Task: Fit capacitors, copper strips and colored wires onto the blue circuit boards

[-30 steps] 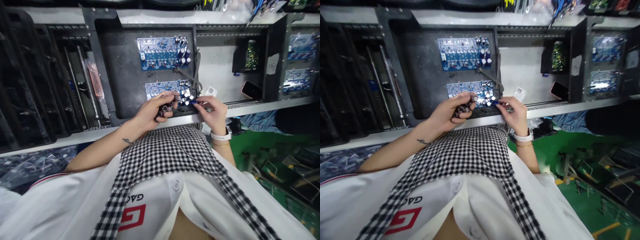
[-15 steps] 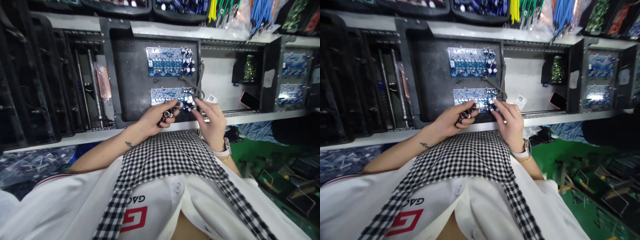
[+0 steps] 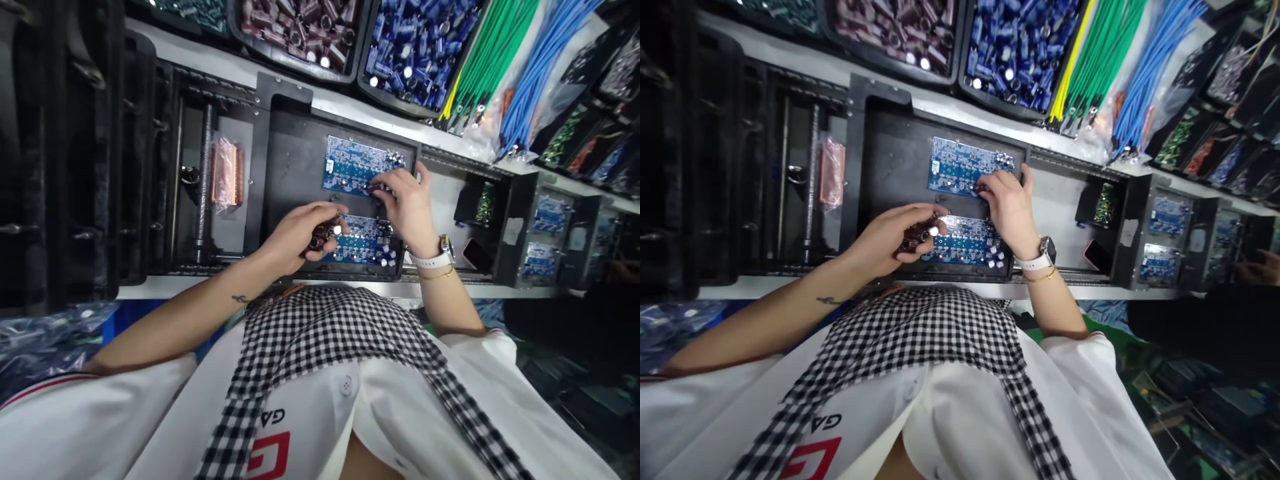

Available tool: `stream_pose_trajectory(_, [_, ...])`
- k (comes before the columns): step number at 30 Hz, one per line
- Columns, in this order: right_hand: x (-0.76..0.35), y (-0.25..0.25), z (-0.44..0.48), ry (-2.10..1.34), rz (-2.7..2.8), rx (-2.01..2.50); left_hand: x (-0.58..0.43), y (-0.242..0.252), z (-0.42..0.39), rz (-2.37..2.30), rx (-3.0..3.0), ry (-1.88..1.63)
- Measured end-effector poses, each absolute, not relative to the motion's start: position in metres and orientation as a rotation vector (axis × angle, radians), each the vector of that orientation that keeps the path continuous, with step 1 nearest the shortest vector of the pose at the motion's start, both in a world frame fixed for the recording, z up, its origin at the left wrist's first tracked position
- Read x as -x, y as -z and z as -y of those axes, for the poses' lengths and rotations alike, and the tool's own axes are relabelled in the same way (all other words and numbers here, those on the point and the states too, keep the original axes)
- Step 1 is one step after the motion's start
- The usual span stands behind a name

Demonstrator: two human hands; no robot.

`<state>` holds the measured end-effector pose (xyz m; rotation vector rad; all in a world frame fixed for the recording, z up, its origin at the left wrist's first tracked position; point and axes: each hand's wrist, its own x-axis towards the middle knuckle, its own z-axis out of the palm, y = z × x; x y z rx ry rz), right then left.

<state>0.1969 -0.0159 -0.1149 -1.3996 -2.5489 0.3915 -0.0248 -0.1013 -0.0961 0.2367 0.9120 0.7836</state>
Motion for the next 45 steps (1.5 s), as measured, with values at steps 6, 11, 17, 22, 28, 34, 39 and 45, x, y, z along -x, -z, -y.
stream_pose_trajectory(6, [-0.198, 0.109, 0.013, -0.43, 2.582, 1.314, 0.026, 0.094, 0.094, -0.873, -0.162, -0.764])
stream_pose_trajectory(11, [-0.199, 0.11, 0.009, -0.432, 2.613, 1.298, 0.03, 0.097, 0.097, -0.752, -0.191, -0.733])
stream_pose_trajectory(17, [-0.196, 0.105, 0.011, -0.415, 2.642, 1.278, 0.03, 0.093, 0.097, -0.779, -0.215, -0.778])
stream_pose_trajectory(22, [-0.197, 0.102, 0.009, -0.404, 2.738, 1.167, 0.027, 0.096, 0.094, -0.859, -0.135, -0.826])
stream_pose_trajectory(28, [-0.197, 0.097, 0.015, -0.383, 2.775, 1.038, 0.019, 0.099, 0.095, -0.955, -0.048, -0.854])
stream_pose_trajectory(34, [-0.16, 0.064, 0.054, -0.436, 2.72, 0.989, 0.007, 0.097, 0.098, -1.01, -0.112, -0.914])
stream_pose_trajectory(39, [-0.16, 0.093, 0.027, -0.306, 2.623, 1.228, 0.013, 0.095, 0.097, -1.038, -0.168, -0.788])
stream_pose_trajectory(45, [-0.164, 0.112, 0.008, -0.305, 2.687, 1.211, 0.026, 0.091, 0.099, -0.948, -0.137, -0.801])
